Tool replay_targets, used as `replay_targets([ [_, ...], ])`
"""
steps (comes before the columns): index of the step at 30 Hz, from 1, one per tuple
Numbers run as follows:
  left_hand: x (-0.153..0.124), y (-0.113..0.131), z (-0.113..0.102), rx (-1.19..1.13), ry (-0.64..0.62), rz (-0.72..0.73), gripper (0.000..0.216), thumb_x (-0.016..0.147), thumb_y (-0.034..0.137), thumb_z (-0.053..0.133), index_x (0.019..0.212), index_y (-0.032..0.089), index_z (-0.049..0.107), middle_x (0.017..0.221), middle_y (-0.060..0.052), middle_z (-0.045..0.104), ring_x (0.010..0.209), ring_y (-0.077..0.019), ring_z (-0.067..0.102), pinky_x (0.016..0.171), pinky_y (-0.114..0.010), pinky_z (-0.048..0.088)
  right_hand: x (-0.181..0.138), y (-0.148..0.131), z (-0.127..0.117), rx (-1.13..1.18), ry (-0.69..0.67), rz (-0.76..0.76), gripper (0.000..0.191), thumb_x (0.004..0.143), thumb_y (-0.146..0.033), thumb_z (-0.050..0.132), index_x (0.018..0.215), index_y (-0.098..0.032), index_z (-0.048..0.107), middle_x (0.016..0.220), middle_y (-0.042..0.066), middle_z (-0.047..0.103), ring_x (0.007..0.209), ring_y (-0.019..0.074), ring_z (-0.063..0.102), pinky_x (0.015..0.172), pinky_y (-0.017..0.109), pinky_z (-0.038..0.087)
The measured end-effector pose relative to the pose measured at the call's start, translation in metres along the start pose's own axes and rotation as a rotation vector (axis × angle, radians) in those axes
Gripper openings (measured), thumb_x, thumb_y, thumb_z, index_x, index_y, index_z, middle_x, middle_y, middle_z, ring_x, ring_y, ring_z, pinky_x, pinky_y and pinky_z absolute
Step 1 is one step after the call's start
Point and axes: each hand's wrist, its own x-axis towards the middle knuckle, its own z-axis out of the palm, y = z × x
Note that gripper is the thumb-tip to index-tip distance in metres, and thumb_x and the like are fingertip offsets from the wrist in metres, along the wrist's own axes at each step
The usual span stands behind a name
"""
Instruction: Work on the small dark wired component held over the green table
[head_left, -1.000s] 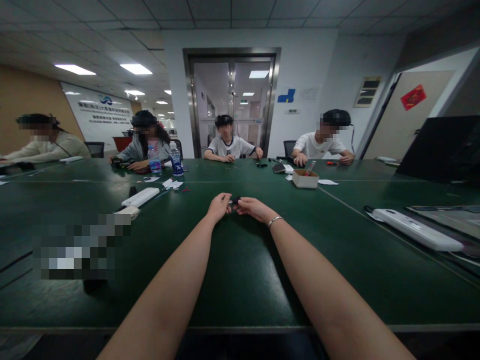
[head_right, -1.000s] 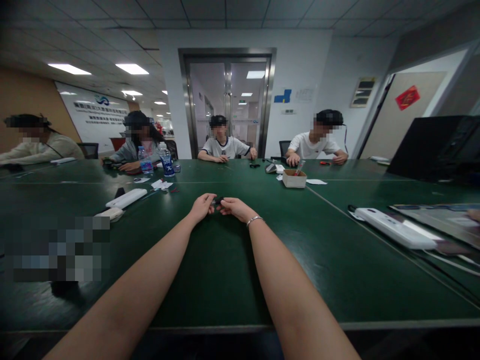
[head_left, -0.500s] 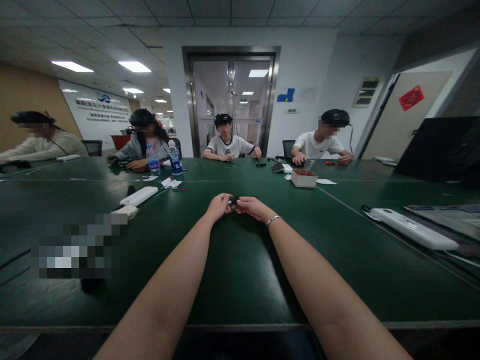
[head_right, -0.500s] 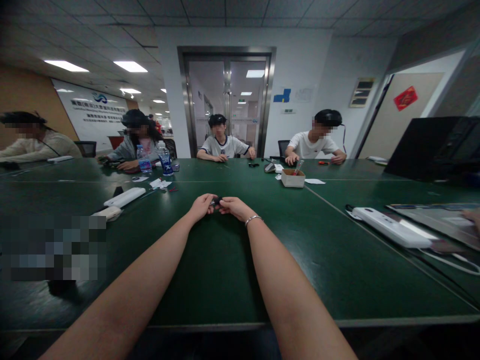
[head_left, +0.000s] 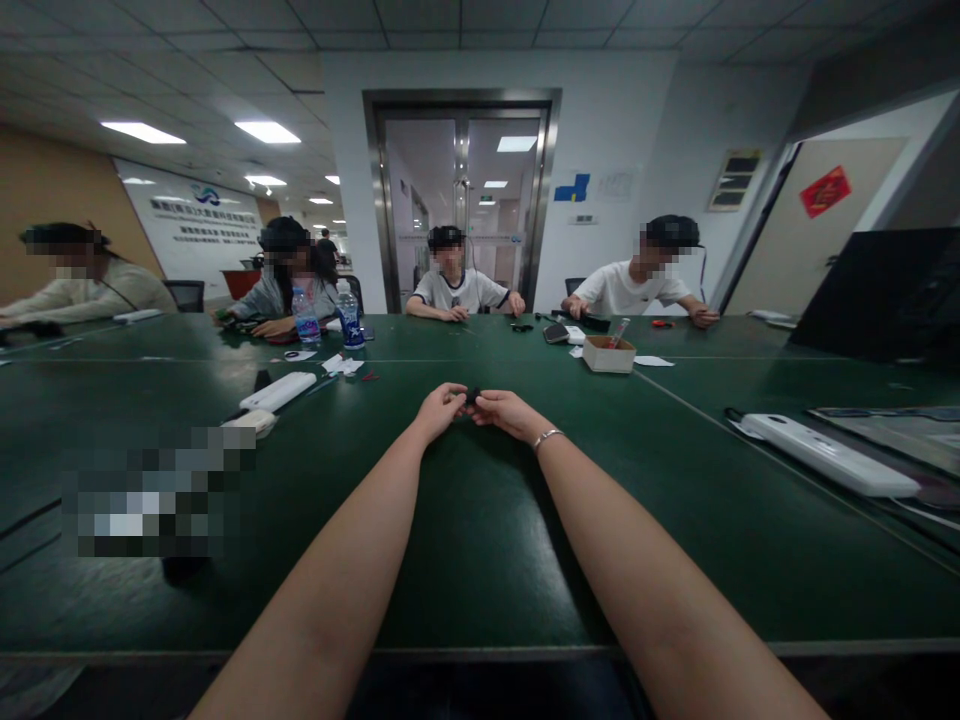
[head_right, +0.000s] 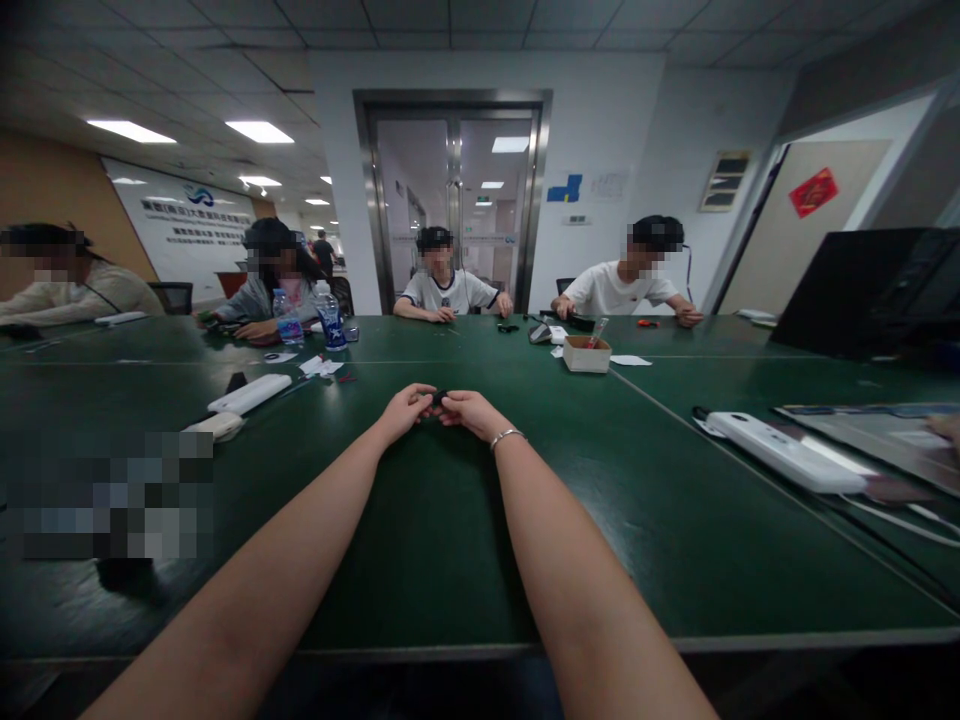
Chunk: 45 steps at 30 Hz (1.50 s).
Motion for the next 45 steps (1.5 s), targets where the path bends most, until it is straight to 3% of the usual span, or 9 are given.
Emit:
replay_targets([
  [4, 0.0015, -0.0034, 0.0007, -0.047, 0.014, 0.068, 0.02, 0.075, 0.023, 0.067, 0.091, 0.014, 0.061, 0.07, -0.002, 0.064, 0.066, -0.0122, 0.06, 0.067, -0.026, 0.048, -0.0017, -0.0025, 0.0003, 0.045, 0.013, 0.007, 0.006, 0.085, -0.009, 0.062, 0.08, -0.011, 0.064, 0.075, 0.008, 0.068, 0.06, 0.0105, 0.063, 0.06, 0.021, 0.054],
  [8, 0.0032, -0.007, 0.0006, -0.068, 0.003, 0.099, 0.023, 0.064, 0.02, 0.077, 0.078, 0.013, 0.061, 0.074, -0.004, 0.067, 0.071, -0.0136, 0.062, 0.076, -0.031, 0.049, 0.0001, -0.002, 0.0003, 0.086, 0.101, 0.025, 0.012, 0.088, -0.015, 0.059, 0.079, -0.01, 0.063, 0.071, 0.008, 0.066, 0.058, 0.0118, 0.063, 0.057, 0.022, 0.055],
  [14, 0.0037, -0.0075, -0.0023, -0.08, 0.007, 0.084, 0.028, 0.059, 0.024, 0.081, 0.078, 0.013, 0.065, 0.077, -0.006, 0.069, 0.074, -0.0157, 0.063, 0.08, -0.035, 0.049, 0.003, 0.0004, 0.0001, 0.101, 0.151, 0.035, 0.008, 0.088, -0.011, 0.059, 0.08, -0.011, 0.059, 0.068, 0.004, 0.063, 0.053, 0.0108, 0.061, 0.053, 0.022, 0.055],
  [32, 0.003, -0.0016, -0.0055, -0.124, -0.026, -0.047, 0.03, 0.064, 0.035, 0.079, 0.078, 0.012, 0.065, 0.071, -0.008, 0.071, 0.068, -0.0173, 0.066, 0.073, -0.033, 0.05, -0.001, -0.0018, 0.0024, 0.049, 0.16, 0.014, 0.017, 0.085, -0.005, 0.06, 0.07, -0.012, 0.055, 0.06, 0.001, 0.058, 0.052, 0.0092, 0.06, 0.054, 0.019, 0.054],
  [40, 0.0034, -0.0053, -0.0055, -0.164, 0.002, 0.025, 0.034, 0.059, 0.034, 0.081, 0.081, 0.014, 0.064, 0.079, -0.006, 0.071, 0.078, -0.0184, 0.066, 0.081, -0.037, 0.05, -0.0027, -0.0029, 0.0046, 0.004, 0.259, -0.038, 0.014, 0.08, -0.008, 0.067, 0.083, -0.015, 0.055, 0.063, -0.001, 0.061, 0.049, 0.0091, 0.059, 0.053, 0.023, 0.056],
  [45, 0.0054, -0.0082, -0.0054, -0.142, 0.021, 0.095, 0.034, 0.056, 0.03, 0.082, 0.08, 0.014, 0.065, 0.081, -0.006, 0.07, 0.079, -0.0178, 0.065, 0.088, -0.04, 0.048, -0.0032, -0.0028, 0.0031, 0.005, 0.272, -0.061, 0.026, 0.08, -0.009, 0.067, 0.102, -0.018, 0.055, 0.064, -0.004, 0.062, 0.043, 0.008, 0.056, 0.051, 0.025, 0.057],
])
